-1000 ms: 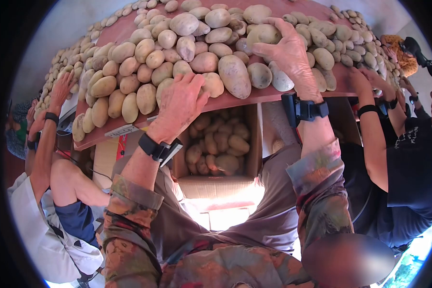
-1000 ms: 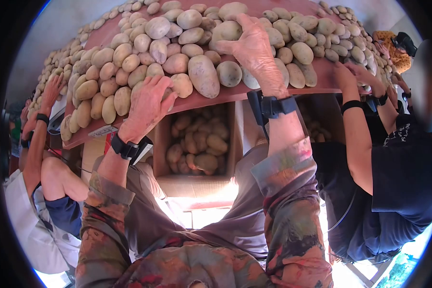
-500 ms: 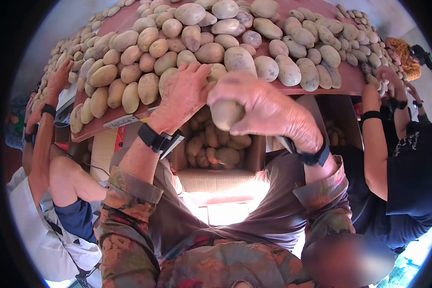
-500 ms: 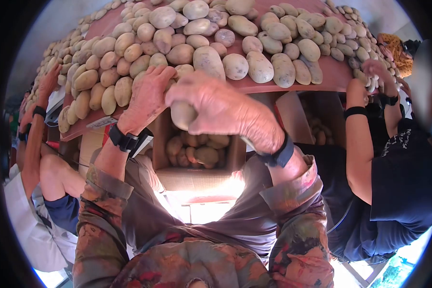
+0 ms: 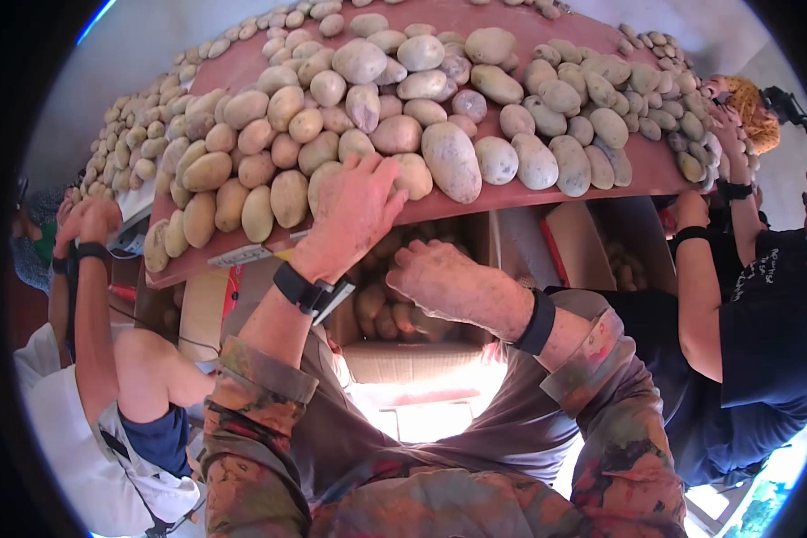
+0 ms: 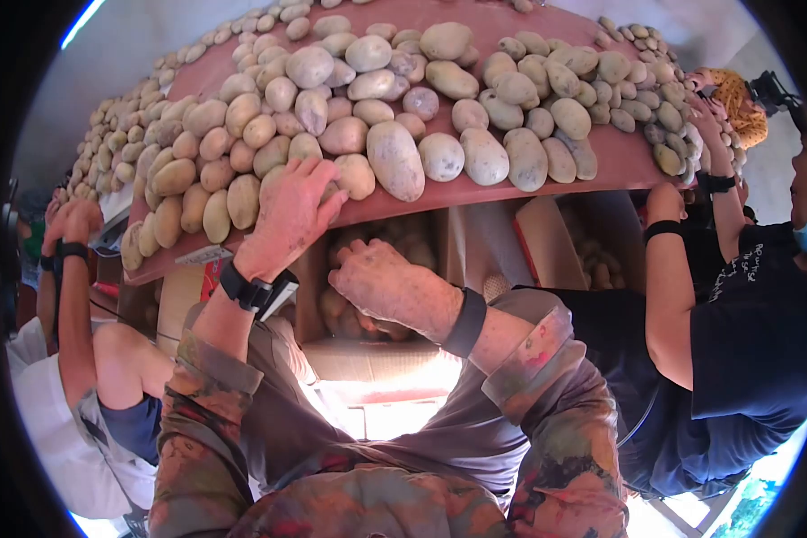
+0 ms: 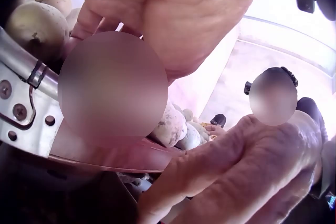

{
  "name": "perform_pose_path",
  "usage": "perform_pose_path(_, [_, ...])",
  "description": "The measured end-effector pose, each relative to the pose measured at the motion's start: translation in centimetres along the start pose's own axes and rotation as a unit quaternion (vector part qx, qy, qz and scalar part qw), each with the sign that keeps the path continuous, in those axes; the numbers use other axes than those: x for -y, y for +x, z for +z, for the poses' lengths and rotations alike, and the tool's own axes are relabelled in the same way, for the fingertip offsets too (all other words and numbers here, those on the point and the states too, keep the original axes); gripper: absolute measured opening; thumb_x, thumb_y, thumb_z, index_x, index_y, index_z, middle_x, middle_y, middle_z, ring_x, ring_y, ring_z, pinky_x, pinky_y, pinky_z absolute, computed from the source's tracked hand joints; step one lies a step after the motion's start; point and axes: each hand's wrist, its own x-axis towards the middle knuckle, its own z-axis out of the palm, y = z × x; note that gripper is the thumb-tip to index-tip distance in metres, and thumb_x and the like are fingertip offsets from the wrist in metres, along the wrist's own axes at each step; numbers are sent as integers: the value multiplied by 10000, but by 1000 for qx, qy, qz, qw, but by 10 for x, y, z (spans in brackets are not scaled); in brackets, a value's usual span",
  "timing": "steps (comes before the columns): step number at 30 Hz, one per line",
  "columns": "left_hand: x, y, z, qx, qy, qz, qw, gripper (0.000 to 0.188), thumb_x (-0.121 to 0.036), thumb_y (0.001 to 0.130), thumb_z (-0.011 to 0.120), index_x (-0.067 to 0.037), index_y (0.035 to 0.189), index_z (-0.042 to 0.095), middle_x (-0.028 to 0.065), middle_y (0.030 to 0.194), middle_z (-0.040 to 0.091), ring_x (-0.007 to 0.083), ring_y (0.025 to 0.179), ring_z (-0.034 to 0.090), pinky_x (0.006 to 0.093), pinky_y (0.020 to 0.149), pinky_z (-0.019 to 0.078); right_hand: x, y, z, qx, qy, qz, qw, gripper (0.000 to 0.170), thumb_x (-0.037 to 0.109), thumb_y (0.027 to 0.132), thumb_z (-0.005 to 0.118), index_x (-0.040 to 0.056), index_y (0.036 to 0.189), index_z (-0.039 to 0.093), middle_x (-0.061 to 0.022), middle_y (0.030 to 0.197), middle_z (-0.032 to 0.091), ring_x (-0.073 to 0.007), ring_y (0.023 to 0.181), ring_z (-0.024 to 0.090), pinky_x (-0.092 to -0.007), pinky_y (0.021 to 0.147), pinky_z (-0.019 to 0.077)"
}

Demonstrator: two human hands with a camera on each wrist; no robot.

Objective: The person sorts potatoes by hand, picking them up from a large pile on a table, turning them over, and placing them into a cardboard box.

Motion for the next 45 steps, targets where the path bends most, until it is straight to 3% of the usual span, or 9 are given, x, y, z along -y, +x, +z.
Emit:
perform_pose_path(11, [-1, 0, 2, -15, -7, -2, 1000, 246, -190, 830, 713, -53, 999, 597, 138, 973, 604, 361, 946, 572, 463, 778, 469, -5, 8, 8, 65, 54, 14, 996, 161, 123, 808, 619, 20, 924, 662, -168, 840, 669, -327, 828, 690, -428, 702, 569])
perform_pose_path(13, [-2, 0, 3, -13, -7, -5, 1000, 245, -192, 831, 714, -55, 996, 596, 137, 974, 605, 360, 944, 572, 463, 776, 470, -6, 13, 7, 134, 61, 25, 989, 171, 125, 810, 636, 18, 941, 665, -170, 863, 675, -342, 850, 690, -436, 714, 570])
perform_pose_path(19, [-4, 1, 2, -28, -7, -7, 1000, 258, -184, 814, 730, -58, 988, 587, 128, 971, 613, 350, 938, 575, 455, 775, 473, -6, 0, -4, 20, 104, 58, 993, 213, 148, 798, 694, 23, 968, 669, -164, 898, 684, -349, 891, 690, -443, 728, 573])
perform_pose_path(31, [-3, -1, 6, -41, 0, -11, 999, 253, -204, 815, 726, -69, 986, 598, 121, 959, 616, 340, 944, 582, 449, 781, 485, -7, -4, -9, -22, 123, 44, 991, 231, 152, 782, 712, 10, 957, 660, -168, 900, 680, -353, 912, 682, -454, 775, 562])
perform_pose_path(35, [-4, 3, -5, 11, -4, -15, 1000, 238, -220, 841, 710, -69, 992, 603, 120, 957, 612, 341, 978, 593, 456, 793, 492, -6, 2, -5, 9, 113, 54, 992, 241, 157, 774, 721, 19, 961, 653, -160, 896, 673, -351, 912, 677, -451, 786, 553])
perform_pose_path(37, [0, 14, -15, 64, 3, -39, 997, 252, -216, 855, 695, -63, 1032, 602, 127, 986, 617, 354, 984, 600, 459, 791, 498, -3, 2, -2, -75, 85, 17, 993, 96, 89, 776, 638, 58, 853, 685, -157, 873, 703, -321, 881, 711, -431, 740, 569])
perform_pose_path(40, [5, 37, -32, 81, -64, -54, 993, 275, -200, 860, 679, -61, 1084, 599, 127, 1012, 625, 366, 986, 604, 463, 782, 502, -4, 12, 0, 13, 113, 19, 993, 245, 166, 783, 711, 43, 979, 633, -143, 921, 664, -337, 918, 671, -455, 779, 545])
perform_pose_path(42, [9, 55, -39, -50, -19, -48, 997, 371, -188, 831, 705, -39, 1145, 574, 167, 1070, 608, 381, 981, 614, 480, 805, 517, -3, 8, 0, -18, 115, 9, 993, 227, 169, 789, 706, 51, 967, 630, -138, 922, 662, -331, 917, 670, -454, 778, 544])
perform_pose_path(45, [20, 82, -50, -100, 68, -55, 991, 509, -195, 823, 720, -54, 1274, 533, 189, 1172, 576, 392, 1075, 583, 483, 869, 500, -4, 8, 3, -41, 122, 4, 992, 202, 174, 798, 697, 61, 948, 625, -127, 914, 657, -321, 916, 666, -451, 778, 538])
